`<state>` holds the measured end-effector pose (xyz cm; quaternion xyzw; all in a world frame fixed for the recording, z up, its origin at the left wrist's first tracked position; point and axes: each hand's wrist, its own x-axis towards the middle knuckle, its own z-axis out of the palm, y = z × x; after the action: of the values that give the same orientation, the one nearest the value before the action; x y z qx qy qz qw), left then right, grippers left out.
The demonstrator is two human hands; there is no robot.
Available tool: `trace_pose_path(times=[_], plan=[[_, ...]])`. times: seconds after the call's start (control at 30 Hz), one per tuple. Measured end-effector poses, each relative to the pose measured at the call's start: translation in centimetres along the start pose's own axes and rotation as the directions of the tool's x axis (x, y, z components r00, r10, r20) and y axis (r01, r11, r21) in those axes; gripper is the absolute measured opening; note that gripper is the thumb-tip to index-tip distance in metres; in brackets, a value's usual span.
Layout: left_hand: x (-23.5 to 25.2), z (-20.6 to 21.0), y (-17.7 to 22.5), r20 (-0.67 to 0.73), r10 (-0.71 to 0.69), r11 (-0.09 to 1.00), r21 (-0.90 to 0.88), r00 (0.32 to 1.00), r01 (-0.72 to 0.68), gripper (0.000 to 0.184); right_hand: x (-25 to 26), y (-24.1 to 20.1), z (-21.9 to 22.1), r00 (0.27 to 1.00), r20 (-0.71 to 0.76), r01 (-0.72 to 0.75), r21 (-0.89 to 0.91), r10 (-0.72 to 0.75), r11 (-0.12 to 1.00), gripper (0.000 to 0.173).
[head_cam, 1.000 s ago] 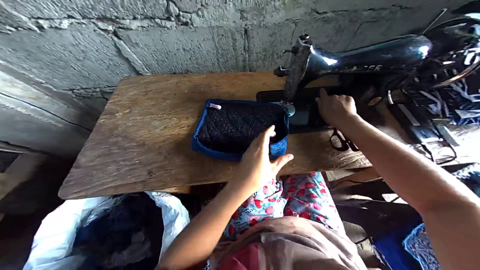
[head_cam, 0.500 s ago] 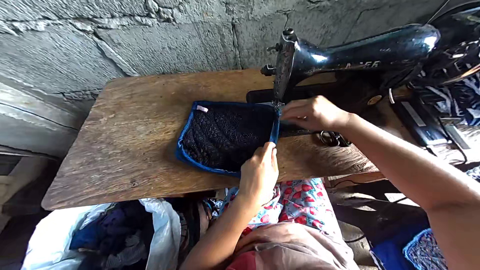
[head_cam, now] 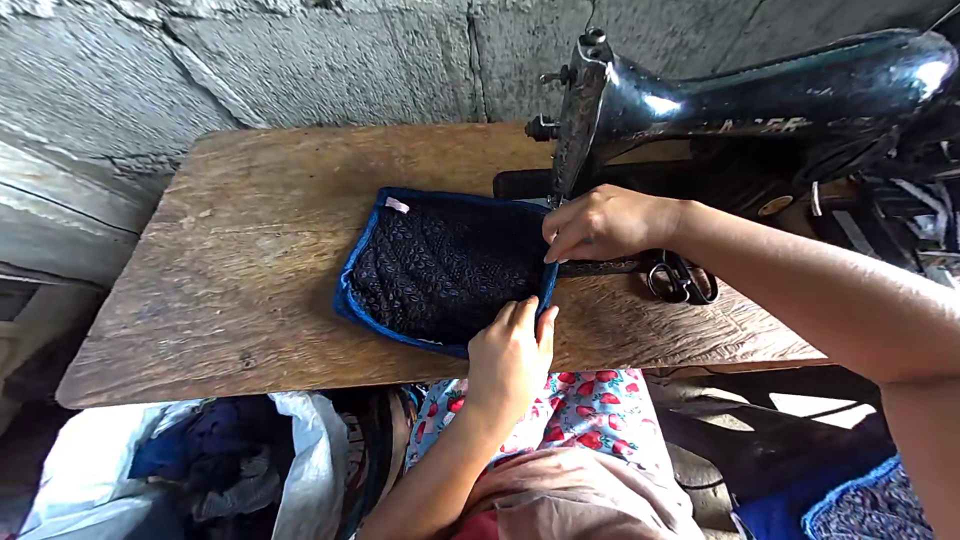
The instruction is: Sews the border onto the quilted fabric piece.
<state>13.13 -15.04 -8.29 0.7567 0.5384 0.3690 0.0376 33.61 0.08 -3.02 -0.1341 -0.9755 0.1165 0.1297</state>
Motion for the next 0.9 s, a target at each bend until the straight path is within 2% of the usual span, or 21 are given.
trace_pose_path(times=[0.17, 0.37, 0.57, 0.73, 0.83, 0.9], plan=[[-0.4, 0.1, -0.5, -0.02, 0.037, 0.997, -0.069, 0.999, -0.039, 0.018, 0.2, 0.4, -0.2, 0.999, -0.004, 0.052, 0.085, -0.052, 0.995, 0.015], [-0.6, 0.5, -0.9, -0.029, 0.034, 0.986, -0.16, 0.999, -0.038, 0.02, -0.1, 0.0, -0.2, 0.999, 0.035, 0.009, 0.137, -0.014, 0.991, 0.013], [-0.4, -0.1, -0.6, 0.015, -0.007, 0.997, -0.076, 1.0, 0.008, 0.028, 0.9, 0.0, 1.0, 0.997, 0.062, -0.045, 0.088, 0.04, 0.995, 0.016], [0.6, -1.9, -0.4, 0.197, -0.12, 0.992, 0.064, 0.973, 0.109, 0.024, 1.7, -0.5, 0.8, 0.98, 0.149, -0.147, 0.108, 0.13, 0.983, 0.007], [1.4, -2.7, -0.7, 0.306, -0.153, 0.986, 0.109, 0.94, 0.125, 0.026, 1.9, -0.7, 0.6, 0.974, 0.17, -0.172, 0.134, 0.149, 0.976, 0.01], [2.0, -3.3, -1.0, 0.393, -0.172, 0.984, 0.115, 0.903, 0.138, 0.028, 2.0, -1.1, 0.0, 0.965, 0.195, -0.201, 0.121, 0.176, 0.972, 0.019]])
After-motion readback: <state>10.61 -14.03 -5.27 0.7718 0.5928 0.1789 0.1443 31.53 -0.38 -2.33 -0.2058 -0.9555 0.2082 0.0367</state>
